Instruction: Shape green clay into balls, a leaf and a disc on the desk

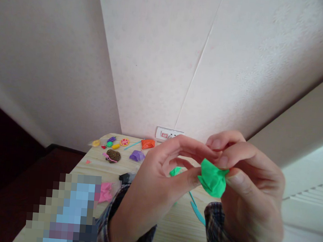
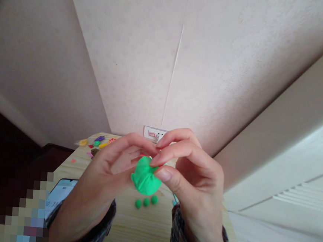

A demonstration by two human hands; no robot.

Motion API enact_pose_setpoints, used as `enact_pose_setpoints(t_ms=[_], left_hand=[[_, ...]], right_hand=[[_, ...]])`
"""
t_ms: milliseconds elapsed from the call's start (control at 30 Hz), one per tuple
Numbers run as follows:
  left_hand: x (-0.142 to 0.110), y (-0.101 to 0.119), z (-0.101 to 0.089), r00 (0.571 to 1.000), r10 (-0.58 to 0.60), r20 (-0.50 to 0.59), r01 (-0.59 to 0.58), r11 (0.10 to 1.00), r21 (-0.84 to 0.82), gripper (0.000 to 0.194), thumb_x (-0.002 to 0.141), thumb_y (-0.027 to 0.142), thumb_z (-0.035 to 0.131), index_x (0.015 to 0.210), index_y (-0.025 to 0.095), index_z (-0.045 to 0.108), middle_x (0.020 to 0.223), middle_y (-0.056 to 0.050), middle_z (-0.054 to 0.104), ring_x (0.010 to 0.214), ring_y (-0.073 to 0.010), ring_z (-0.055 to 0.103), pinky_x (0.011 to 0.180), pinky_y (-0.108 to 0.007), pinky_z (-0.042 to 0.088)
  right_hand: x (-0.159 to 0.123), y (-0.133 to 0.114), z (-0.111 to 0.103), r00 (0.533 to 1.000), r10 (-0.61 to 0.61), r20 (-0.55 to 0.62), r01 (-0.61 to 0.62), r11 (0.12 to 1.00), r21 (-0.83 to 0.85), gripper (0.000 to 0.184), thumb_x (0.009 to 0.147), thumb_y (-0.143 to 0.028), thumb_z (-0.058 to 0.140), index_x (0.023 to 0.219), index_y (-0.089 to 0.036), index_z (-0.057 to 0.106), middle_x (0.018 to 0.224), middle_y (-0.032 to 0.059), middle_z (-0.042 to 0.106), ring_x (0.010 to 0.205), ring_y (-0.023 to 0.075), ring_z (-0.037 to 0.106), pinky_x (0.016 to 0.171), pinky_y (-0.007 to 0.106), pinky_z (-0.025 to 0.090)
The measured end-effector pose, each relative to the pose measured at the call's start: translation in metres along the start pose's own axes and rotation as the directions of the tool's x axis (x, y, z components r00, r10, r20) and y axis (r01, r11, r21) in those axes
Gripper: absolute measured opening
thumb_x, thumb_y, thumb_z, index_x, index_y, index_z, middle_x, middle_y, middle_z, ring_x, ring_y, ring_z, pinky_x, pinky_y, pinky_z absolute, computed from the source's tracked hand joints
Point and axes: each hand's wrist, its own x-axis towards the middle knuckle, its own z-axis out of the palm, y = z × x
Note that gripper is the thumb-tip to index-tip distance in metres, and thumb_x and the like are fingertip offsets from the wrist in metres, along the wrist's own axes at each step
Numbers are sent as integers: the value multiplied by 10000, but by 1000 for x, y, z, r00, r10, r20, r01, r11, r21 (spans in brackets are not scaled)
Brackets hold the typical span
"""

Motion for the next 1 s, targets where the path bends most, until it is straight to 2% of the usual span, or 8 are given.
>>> enact_pose_setpoints(t_ms=[133, 267, 400, 567, 700, 867, 1000], left_hand=[[-1, 2, -1, 999, 31, -40, -29, 998, 60, 75, 752, 254, 706, 756, 188, 670, 770, 2, 671, 732, -122, 590, 692, -242, 467], [-1, 4, -1, 998, -2, -62, 9, 994, 111, 95, 736, 252, 717, 736, 173, 665, 748, -7, 656, 721, -129, 579, 677, -251, 470], [0, 5, -2, 997, -37, -65, 46, 989, 143, 102, 716, 228, 730, 724, 168, 647, 743, 2, 646, 718, -118, 574, 682, -237, 471], [-1, 7, -2, 997, -68, -36, 73, 987, 143, 95, 724, 200, 718, 730, 167, 629, 753, 9, 649, 733, -109, 593, 696, -217, 481], [-1, 9, -3, 999, -32, -25, 36, 986, 160, 67, 749, 170, 691, 793, 175, 640, 817, 3, 679, 776, -111, 620, 717, -212, 492], [-1, 12, -4, 998, 58, -9, -52, 947, 316, 89, 733, 121, 699, 791, 181, 668, 853, 2, 703, 819, -123, 632, 773, -224, 490], [-2, 14, -6, 997, 81, -6, -72, 913, 402, 43, 749, 146, 689, 774, 179, 677, 827, -6, 705, 808, -139, 640, 779, -250, 495]], right_hand=[[-1, -1, -1, 999, 33, 20, -32, 999, -21, 107, 816, -360, 652, 802, -261, 690, 889, 9, 588, 916, 157, 521, 786, 263, 442], [-1, -2, -3, 995, 70, 67, -69, 997, -18, 146, 818, -402, 639, 850, -273, 700, 922, 9, 589, 917, 163, 536, 785, 279, 452], [-1, -2, -6, 989, 107, 100, -105, 994, -27, 111, 805, -383, 660, 847, -287, 697, 952, 0, 582, 931, 171, 551, 812, 309, 453], [0, -3, -6, 994, 93, 60, -88, 993, -72, 51, 793, -340, 683, 791, -289, 688, 929, -6, 586, 951, 171, 547, 840, 318, 442], [-2, -4, -4, 997, 76, 9, -75, 991, -114, 74, 797, -333, 680, 751, -274, 685, 927, -5, 584, 905, 162, 546, 824, 313, 442], [-3, -5, -3, 997, 67, -45, -73, 986, -151, 96, 799, -299, 679, 715, -254, 669, 887, -2, 570, 866, 151, 527, 749, 280, 442], [-3, -7, -2, 997, 56, -57, -66, 981, -184, 95, 793, -275, 684, 703, -252, 667, 862, 1, 560, 888, 159, 516, 775, 284, 437]])
